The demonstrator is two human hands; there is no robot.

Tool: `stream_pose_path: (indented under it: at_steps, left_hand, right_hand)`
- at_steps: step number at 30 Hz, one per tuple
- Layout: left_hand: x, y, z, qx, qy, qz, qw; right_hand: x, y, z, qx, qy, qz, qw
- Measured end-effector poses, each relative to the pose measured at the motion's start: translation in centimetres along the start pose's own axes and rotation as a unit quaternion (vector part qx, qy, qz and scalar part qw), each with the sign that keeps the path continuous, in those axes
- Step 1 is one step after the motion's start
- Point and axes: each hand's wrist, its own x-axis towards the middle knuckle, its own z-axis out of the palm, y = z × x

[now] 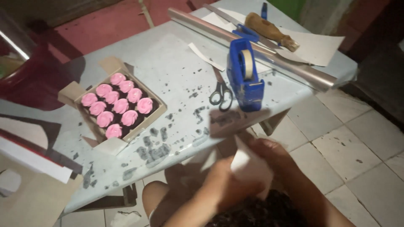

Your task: Assembling a cardboard box and packaging a tray of cupcakes using tape and scissors.

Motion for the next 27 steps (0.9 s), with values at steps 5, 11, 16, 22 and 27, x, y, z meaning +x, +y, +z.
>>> stream_pose_path:
  at_steps: [5,11,16,22,27]
  left_hand:
    - [-3.7,-3.0,-5.8,0.033,0.014,0.010,0.999]
    - [-10.2,0.0,-9.3,0.083,0.119,-0.157,0.977]
    - [-12.2,-1.7,-12.0,-0.017,0.107,-0.152,0.982]
    - [-13.4,-4.9,-16.3,-0.045,0.135,-0.130,0.981]
    - [-14.0,-5.2,-19.0,-0.045,0.137,-0.059,0.988]
  right_hand:
    - [-3.0,-6.4,5.1,-0.377,0.064,0.048,0.923]
    - [3.8,-6.7,12.4,-0.324,-0.147,-0.292,0.888]
    - [6.5,-6.1,21.8,-0.197,-0.206,-0.059,0.957]
    - [5.2,-3.0,24.7,-0.162,-0.198,-0.090,0.962]
    - [1.5,-1.1,25.5,-0.195,-0.276,-0.195,0.921]
